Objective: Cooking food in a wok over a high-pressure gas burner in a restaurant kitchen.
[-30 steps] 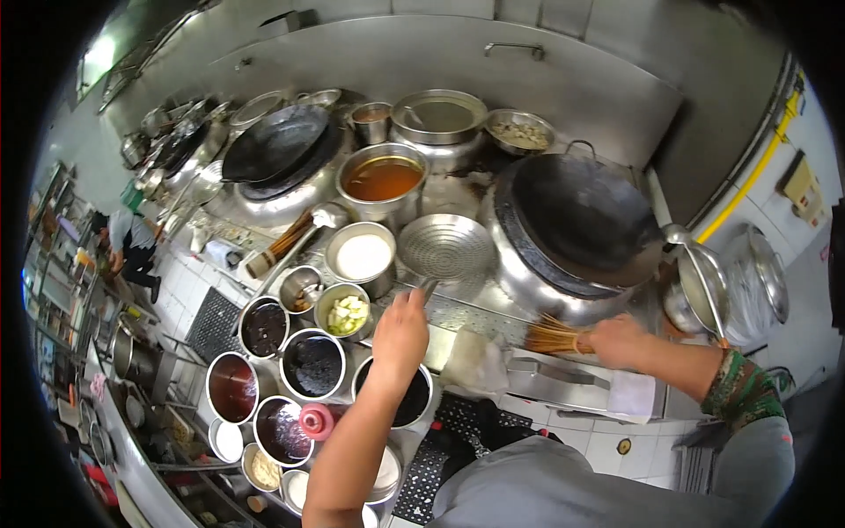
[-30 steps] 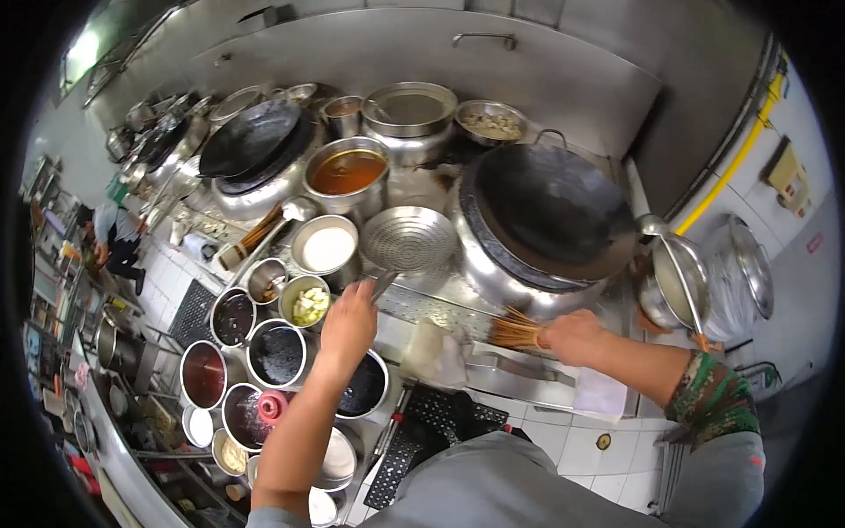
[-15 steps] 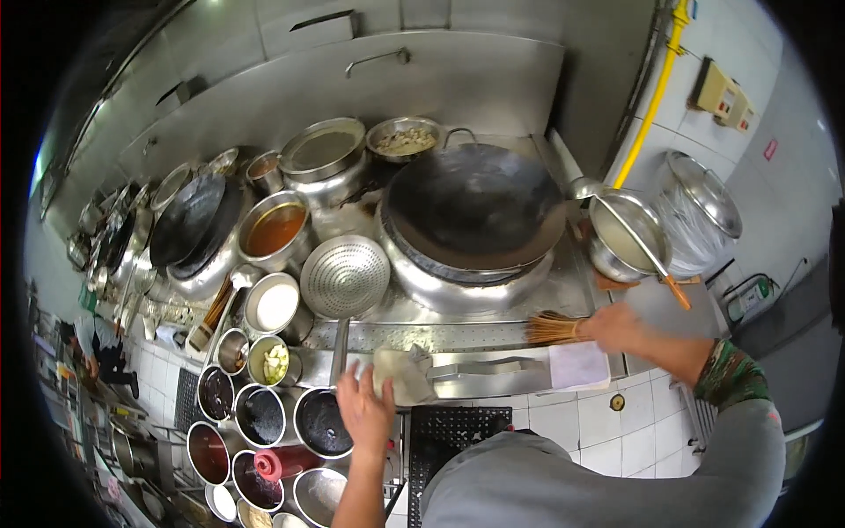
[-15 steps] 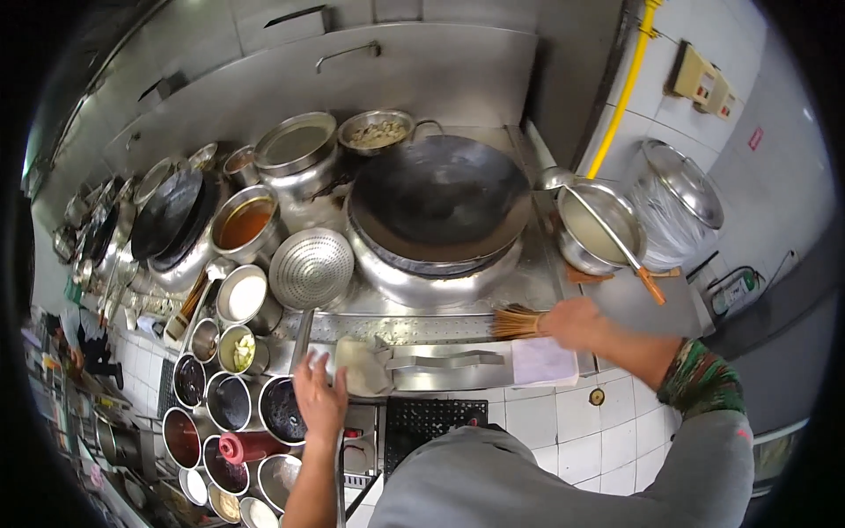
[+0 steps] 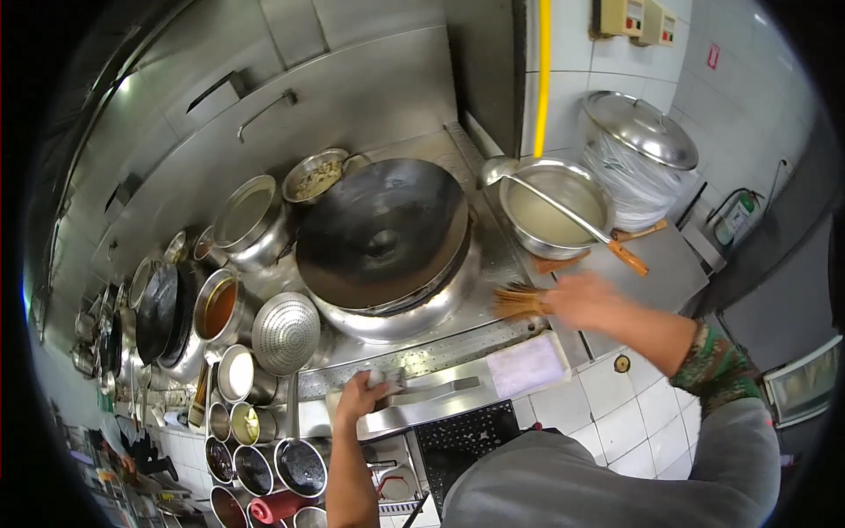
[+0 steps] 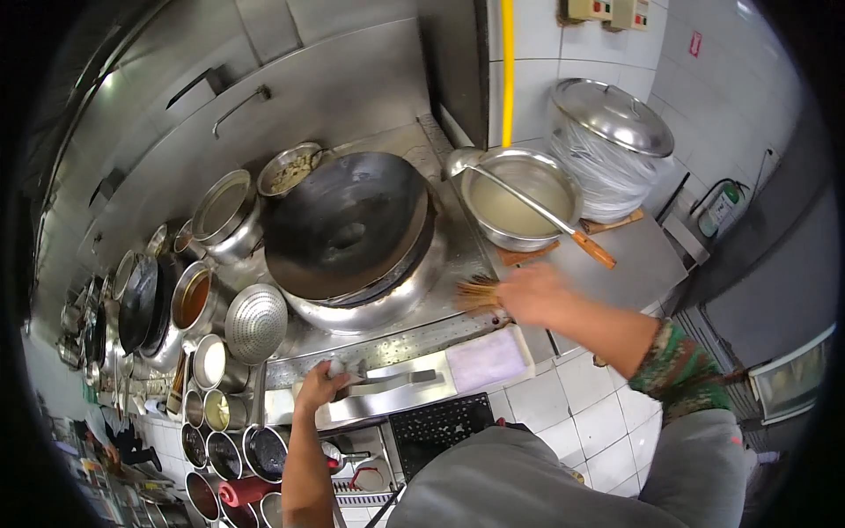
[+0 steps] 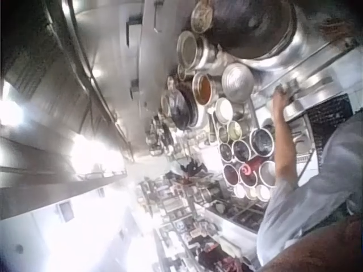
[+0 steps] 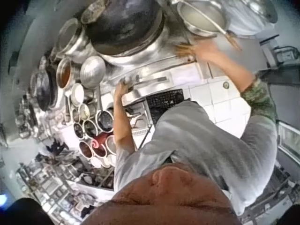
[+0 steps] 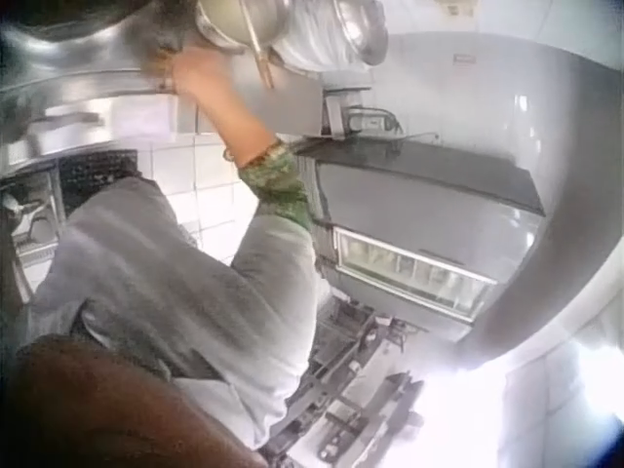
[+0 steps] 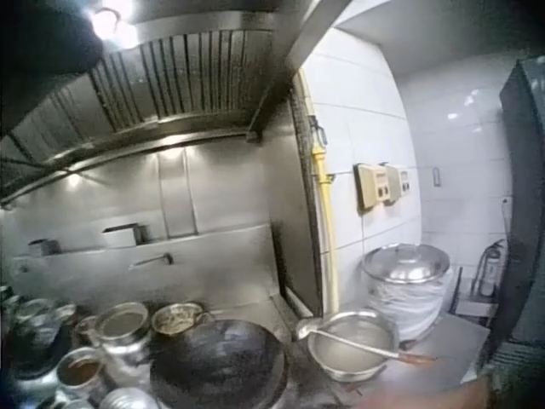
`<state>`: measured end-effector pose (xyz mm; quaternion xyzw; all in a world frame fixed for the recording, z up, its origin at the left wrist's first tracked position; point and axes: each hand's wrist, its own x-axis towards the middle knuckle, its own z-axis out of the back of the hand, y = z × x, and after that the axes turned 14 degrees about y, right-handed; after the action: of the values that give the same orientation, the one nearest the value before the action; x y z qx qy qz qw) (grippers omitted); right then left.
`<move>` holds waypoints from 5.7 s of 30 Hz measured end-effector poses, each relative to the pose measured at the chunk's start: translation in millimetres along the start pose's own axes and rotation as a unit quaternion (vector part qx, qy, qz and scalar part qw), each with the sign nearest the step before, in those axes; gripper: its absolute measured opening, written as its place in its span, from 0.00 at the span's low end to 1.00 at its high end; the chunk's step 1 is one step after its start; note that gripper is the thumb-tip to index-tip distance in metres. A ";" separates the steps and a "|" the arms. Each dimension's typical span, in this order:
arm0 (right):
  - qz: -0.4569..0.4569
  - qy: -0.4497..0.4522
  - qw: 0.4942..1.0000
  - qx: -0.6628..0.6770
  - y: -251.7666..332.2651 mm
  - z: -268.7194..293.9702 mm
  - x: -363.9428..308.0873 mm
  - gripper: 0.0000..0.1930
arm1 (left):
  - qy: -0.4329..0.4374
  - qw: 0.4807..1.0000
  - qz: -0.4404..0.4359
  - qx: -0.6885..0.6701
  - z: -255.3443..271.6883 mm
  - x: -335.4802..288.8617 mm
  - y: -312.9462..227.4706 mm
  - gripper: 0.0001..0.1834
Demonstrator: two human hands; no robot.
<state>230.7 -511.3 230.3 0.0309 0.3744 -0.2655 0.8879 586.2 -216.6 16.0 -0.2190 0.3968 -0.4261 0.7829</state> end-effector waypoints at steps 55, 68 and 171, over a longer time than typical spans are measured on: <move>-0.060 -0.108 0.920 0.373 77.3 -98.0 79.9 0.43 | -0.250 0.901 -0.005 0.354 6.2 43.1 -230.7 0.18; -0.075 -0.366 0.907 0.196 -230.7 -203.4 77.6 0.39 | -0.248 0.953 -0.148 0.094 -14.3 -147.5 -200.9 0.26; 0.400 0.223 0.450 0.767 387.5 483.4 370.9 0.08 | -0.189 0.725 0.438 -0.497 -537.5 -414.3 29.7 0.26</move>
<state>950.5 -468.0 268.8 0.9036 0.1505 -0.0448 0.3985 33.2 145.3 -140.8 -0.4546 0.4475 0.2723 0.7203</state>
